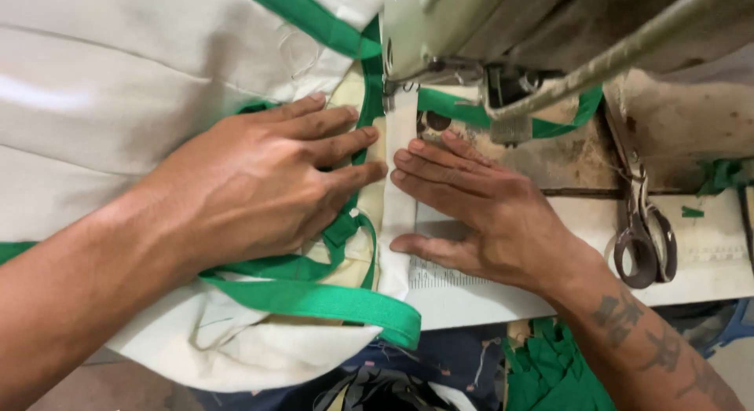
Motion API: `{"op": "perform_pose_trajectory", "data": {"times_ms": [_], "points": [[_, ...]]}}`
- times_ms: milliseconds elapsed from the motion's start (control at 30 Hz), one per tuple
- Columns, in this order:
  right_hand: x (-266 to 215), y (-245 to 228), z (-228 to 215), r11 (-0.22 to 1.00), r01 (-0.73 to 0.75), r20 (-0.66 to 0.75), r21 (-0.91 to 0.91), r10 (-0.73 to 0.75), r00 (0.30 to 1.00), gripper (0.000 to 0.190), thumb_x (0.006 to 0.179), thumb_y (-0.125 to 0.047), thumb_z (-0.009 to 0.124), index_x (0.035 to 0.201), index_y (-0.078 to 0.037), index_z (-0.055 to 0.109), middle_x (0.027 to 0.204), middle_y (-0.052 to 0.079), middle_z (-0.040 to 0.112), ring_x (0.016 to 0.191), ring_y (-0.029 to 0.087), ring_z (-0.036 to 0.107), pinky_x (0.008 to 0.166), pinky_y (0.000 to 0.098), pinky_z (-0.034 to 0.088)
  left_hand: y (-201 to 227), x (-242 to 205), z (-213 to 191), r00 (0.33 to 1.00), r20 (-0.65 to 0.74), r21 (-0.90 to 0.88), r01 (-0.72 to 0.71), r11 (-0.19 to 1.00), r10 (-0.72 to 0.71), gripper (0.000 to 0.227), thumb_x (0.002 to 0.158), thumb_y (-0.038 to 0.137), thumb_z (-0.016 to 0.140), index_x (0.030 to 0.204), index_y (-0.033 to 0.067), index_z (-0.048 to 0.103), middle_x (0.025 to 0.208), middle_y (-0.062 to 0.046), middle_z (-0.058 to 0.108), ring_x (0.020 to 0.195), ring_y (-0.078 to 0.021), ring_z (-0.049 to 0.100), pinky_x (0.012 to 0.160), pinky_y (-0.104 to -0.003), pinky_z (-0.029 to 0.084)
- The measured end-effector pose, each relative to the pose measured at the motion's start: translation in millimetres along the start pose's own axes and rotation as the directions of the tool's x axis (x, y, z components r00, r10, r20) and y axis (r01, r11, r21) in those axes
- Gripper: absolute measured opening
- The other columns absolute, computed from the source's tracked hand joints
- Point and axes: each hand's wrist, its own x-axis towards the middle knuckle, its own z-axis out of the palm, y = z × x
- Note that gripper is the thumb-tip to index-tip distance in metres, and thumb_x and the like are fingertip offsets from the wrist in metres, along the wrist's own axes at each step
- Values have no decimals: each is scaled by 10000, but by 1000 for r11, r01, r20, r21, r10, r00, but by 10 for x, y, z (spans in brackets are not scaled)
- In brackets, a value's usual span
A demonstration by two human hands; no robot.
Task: Sewing a green zipper onto a white bag using an industrial sewing machine
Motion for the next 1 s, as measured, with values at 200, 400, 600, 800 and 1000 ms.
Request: {"op": "perform_pose_trajectory", "data": {"times_ms": [200, 400, 600, 800, 1000], "points": [[26, 162, 62, 997, -16, 11, -81, 17, 1000, 762, 919, -406, 1004, 1519, -90, 658, 1602, 116, 622, 1533, 270, 574, 1374, 480, 403, -145, 22, 101, 999, -48, 25, 6, 1000, -5, 468, 1049, 285, 582, 1450, 105, 739, 1457, -182, 739, 1342, -372, 691, 1223, -477, 467], [124, 185, 30, 994, -106, -21, 17, 106, 994, 704, 901, -295, 995, 1495, -100, 671, 1590, 92, 625, 1537, 240, 556, 1392, 441, 406, -283, 46, 146, 1000, -21, 92, -4, 996, 6, 533, 1044, 359, 571, 1506, 120, 687, 1521, -165, 690, 1388, -351, 654, 1264, -456, 426], [219, 134, -20, 958, -284, 50, 43, 281, 958, 670, 918, -402, 877, 1487, -104, 685, 1618, 69, 591, 1553, 153, 471, 1375, 360, 281, 48, 103, -550, 979, 170, -375, 170, 912, -112, 674, 1164, 641, 358, 1478, 116, 640, 1559, -199, 612, 1575, -476, 401, 1229, -678, 294], [105, 351, 72, 984, 145, -40, -101, -150, 988, 614, 1113, -248, 865, 1627, -173, 537, 1705, 97, 490, 1623, 373, 502, 1424, 607, 409, 1161, -424, -493, 946, 313, 257, 5, 966, -89, 152, 1112, 183, 633, 999, 109, 703, 768, -10, 714, 584, -172, 667, 557, -378, 559], [49, -376, 38, 916, 251, 11, -314, -261, 965, 136, 1042, -39, 634, 1147, 14, 700, 1436, 270, 687, 1455, 433, 594, 1301, 556, 394, 1977, -94, -108, 987, 109, 281, 86, 956, -121, 203, 872, 49, 493, 714, 126, 596, 572, -88, 487, 495, -216, 406, 432, -376, 281]]}}
